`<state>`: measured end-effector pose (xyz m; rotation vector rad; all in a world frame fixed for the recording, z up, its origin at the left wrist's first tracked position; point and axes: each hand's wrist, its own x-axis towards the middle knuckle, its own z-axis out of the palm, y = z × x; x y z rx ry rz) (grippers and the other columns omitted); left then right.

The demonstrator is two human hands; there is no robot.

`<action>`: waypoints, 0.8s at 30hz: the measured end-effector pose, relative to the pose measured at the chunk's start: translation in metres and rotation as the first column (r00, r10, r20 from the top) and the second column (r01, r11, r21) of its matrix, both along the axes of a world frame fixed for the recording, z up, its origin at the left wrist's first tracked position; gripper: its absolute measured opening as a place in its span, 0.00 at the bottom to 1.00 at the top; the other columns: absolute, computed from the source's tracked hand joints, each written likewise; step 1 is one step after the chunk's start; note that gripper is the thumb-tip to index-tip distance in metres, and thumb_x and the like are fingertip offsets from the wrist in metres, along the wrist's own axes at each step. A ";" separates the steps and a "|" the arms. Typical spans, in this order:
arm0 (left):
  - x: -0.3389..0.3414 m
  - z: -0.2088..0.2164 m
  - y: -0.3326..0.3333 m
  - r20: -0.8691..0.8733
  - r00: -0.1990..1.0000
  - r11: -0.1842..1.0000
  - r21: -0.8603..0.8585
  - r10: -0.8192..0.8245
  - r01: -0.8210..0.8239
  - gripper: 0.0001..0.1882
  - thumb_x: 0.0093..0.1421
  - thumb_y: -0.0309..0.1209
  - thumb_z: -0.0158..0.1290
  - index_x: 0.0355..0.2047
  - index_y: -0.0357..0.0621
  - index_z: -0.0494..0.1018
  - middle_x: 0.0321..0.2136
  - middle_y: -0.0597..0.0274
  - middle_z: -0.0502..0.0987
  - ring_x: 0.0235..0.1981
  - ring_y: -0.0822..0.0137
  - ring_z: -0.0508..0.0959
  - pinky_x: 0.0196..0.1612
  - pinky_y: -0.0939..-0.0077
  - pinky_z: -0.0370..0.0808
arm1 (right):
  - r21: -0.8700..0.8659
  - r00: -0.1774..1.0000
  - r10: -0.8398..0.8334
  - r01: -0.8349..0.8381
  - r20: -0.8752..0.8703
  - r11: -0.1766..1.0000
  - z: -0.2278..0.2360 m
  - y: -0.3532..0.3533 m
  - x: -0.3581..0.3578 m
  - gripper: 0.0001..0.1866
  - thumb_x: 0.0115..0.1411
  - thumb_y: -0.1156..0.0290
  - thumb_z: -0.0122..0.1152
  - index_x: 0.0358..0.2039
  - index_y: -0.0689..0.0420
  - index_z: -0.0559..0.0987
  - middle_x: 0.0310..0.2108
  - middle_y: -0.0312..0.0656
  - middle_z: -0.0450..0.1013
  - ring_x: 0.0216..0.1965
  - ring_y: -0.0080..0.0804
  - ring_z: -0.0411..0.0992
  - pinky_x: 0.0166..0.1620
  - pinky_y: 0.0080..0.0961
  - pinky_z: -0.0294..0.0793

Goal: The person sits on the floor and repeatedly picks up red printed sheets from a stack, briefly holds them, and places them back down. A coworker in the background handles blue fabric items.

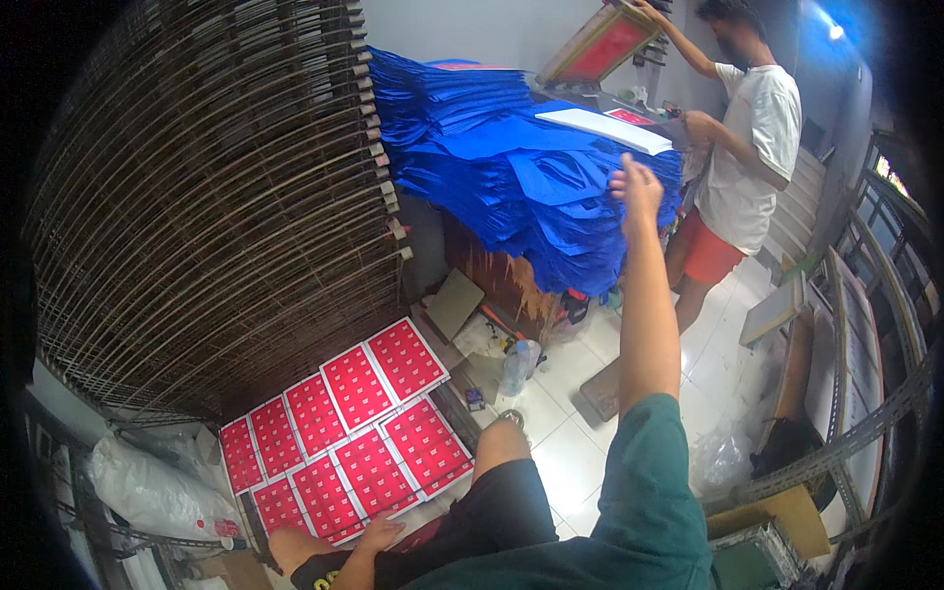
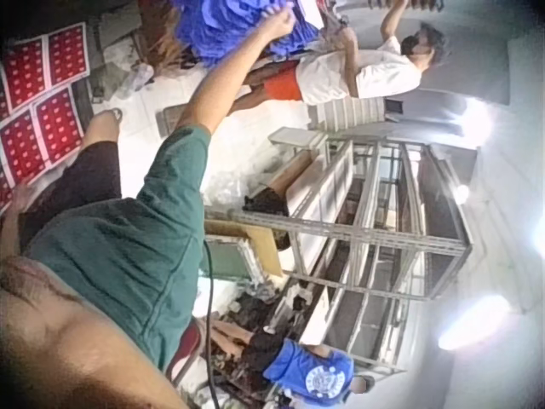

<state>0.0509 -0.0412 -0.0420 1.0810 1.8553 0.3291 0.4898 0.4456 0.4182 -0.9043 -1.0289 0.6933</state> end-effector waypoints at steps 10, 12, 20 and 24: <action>-0.011 0.023 -0.016 -0.034 0.986 0.981 0.120 0.161 -0.156 0.32 0.48 0.42 0.60 0.49 0.40 0.64 0.33 0.52 0.76 0.34 0.62 0.77 0.37 0.72 0.73 | 0.142 0.663 0.186 -0.120 -0.726 0.983 0.018 0.078 0.080 0.45 0.55 0.46 0.50 0.59 0.64 0.42 0.51 0.65 0.54 0.50 0.55 0.63 0.51 0.40 0.68; -0.017 0.010 -0.021 -0.029 0.982 0.974 0.140 0.185 -0.179 0.31 0.48 0.41 0.60 0.49 0.39 0.65 0.32 0.53 0.77 0.33 0.63 0.77 0.37 0.73 0.74 | 0.169 0.574 0.213 -0.130 -0.790 0.977 0.014 0.090 0.086 0.49 0.54 0.43 0.49 0.60 0.62 0.38 0.54 0.66 0.51 0.53 0.57 0.59 0.53 0.42 0.65; -0.022 0.000 -0.028 0.029 0.955 0.939 0.176 0.296 -0.296 0.29 0.50 0.39 0.59 0.48 0.38 0.65 0.32 0.52 0.76 0.34 0.62 0.77 0.37 0.72 0.74 | 0.361 0.616 0.458 -0.286 -0.641 0.888 0.024 0.091 0.078 0.35 0.61 0.47 0.37 0.57 0.64 0.52 0.56 0.57 0.53 0.58 0.52 0.53 0.58 0.50 0.53; -0.009 0.033 -0.011 0.067 0.954 0.939 0.169 0.293 -0.300 0.29 0.50 0.38 0.59 0.49 0.38 0.64 0.33 0.51 0.76 0.33 0.62 0.77 0.36 0.73 0.74 | 0.233 0.722 0.337 -0.245 -0.604 0.941 0.030 0.104 0.098 0.32 0.61 0.50 0.36 0.56 0.65 0.53 0.55 0.56 0.55 0.57 0.51 0.55 0.58 0.49 0.55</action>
